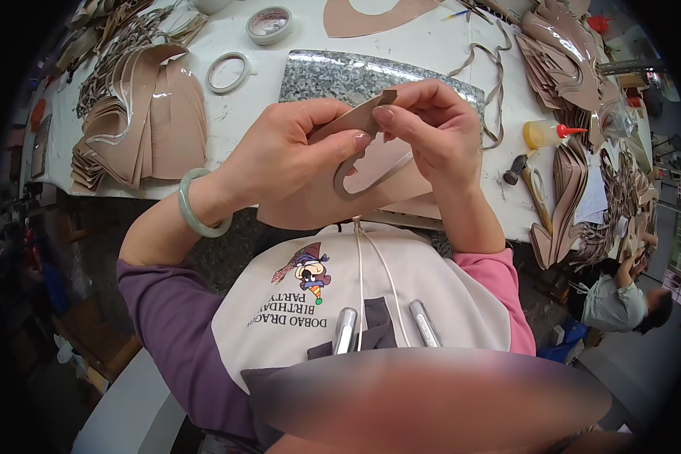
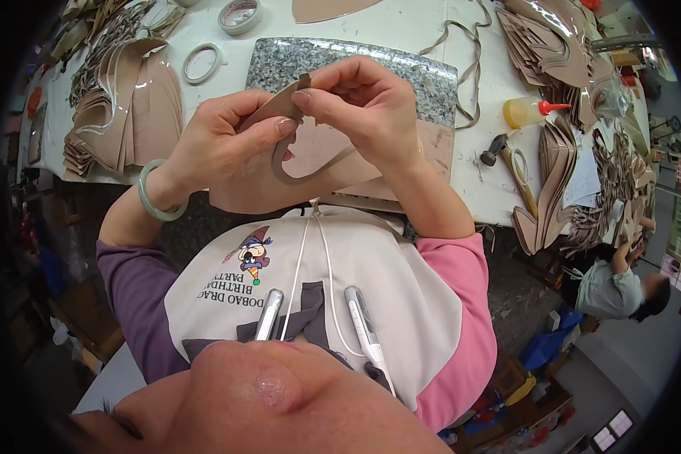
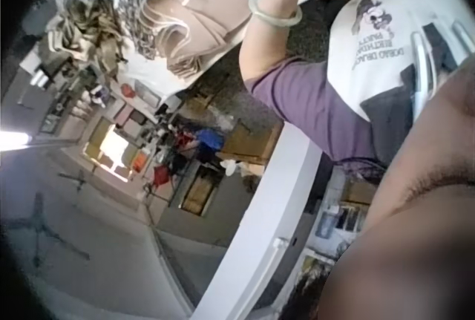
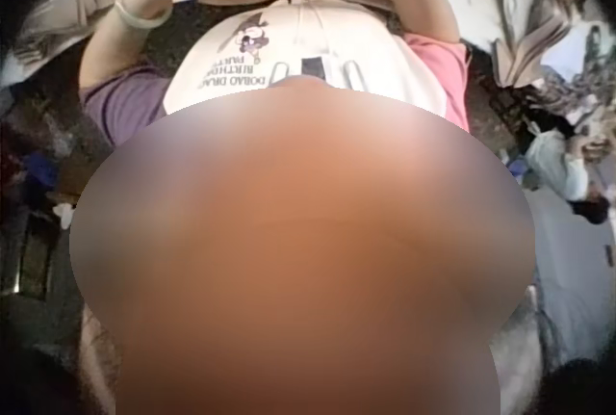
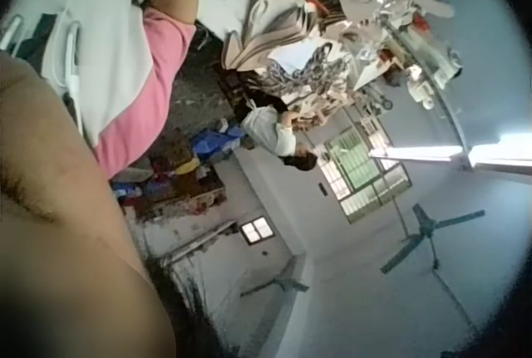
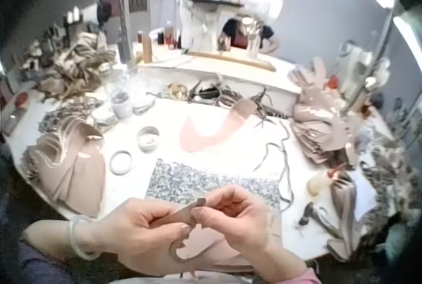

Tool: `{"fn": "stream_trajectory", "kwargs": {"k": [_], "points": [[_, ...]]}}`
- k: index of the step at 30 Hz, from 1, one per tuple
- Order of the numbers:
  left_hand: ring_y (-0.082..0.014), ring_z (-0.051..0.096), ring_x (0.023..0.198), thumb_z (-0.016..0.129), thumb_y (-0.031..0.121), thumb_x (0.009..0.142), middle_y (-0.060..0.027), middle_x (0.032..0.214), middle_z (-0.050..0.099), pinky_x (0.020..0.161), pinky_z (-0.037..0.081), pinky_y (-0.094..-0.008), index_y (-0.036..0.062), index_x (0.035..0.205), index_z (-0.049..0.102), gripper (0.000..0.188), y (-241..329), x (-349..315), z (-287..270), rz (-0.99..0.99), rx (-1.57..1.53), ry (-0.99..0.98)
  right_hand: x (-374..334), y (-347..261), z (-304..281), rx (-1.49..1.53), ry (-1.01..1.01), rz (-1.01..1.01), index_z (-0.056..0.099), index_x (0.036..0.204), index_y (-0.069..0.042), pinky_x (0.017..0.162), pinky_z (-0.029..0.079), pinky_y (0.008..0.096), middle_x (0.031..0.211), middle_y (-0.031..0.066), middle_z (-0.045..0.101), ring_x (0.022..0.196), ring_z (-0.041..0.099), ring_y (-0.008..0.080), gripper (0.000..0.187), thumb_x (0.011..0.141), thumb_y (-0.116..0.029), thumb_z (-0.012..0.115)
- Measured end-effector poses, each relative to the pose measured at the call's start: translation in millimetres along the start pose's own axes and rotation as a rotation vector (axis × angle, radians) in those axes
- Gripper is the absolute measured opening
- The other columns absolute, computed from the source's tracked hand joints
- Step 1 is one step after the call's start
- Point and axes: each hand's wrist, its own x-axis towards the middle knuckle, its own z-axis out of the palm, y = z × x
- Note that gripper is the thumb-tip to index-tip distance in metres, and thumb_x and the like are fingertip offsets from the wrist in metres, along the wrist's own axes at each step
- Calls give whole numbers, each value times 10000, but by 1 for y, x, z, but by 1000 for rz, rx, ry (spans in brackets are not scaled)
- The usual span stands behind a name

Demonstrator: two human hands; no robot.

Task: The person applies adhesive tape and edge binding strips to leather shoe upper pieces by hand, folding the strips over the curved edges before arranging the components on the workbench.

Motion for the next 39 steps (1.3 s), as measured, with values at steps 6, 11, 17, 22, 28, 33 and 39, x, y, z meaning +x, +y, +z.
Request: {"fn": "stream_trajectory", "kwargs": {"k": [6,11,17,22,28,33,39], "points": [[-42,565,790,659,24,797,1,867,641,712,478,-203,-25,1070,609,282,10,6,-7,76,267,-26,13,4,-7,334,8,19,401,1163,22,557,493,268,783,116,629,648,612,185,444,801,49,656],[-43,576,793,691,59,813,8,878,648,700,468,-191,-10,1044,636,247,36,24,-28,48,323,44,26,-5,-10,124,-148,49,411,1255,37,669,502,269,907,103,624,762,611,162,425,876,-5,600],[-56,598,787,683,104,812,-22,862,668,703,504,-211,-31,1028,654,257,48,55,-34,366,280,21,22,-6,-3,-532,-320,141,650,950,-1,635,455,238,716,7,592,693,536,69,191,899,-186,648],[-76,601,816,712,153,837,-36,931,659,708,498,-207,-29,1103,626,333,73,52,-45,292,293,82,36,-25,-4,-388,-24,-93,672,936,-6,598,454,237,750,17,652,663,541,59,199,883,-198,668],[-82,601,870,693,93,850,-50,971,662,764,505,-215,-25,1132,613,316,68,58,-49,406,276,171,38,-44,-10,-468,-220,121,651,962,25,645,466,224,795,16,650,721,566,62,266,896,-232,660],[-104,618,907,672,119,878,-83,1006,674,811,507,-236,-9,1249,559,409,50,55,-77,307,92,77,34,-48,-20,-838,-668,132,632,1025,-24,672,484,331,808,130,647,696,595,220,287,932,-287,565],[-108,619,908,578,198,948,-54,1051,666,783,486,-248,17,1277,536,377,-26,44,-121,253,-9,360,126,-75,-99,-847,-74,20,649,1036,-30,706,484,298,869,84,662,775,611,168,316,910,-306,560]]}}
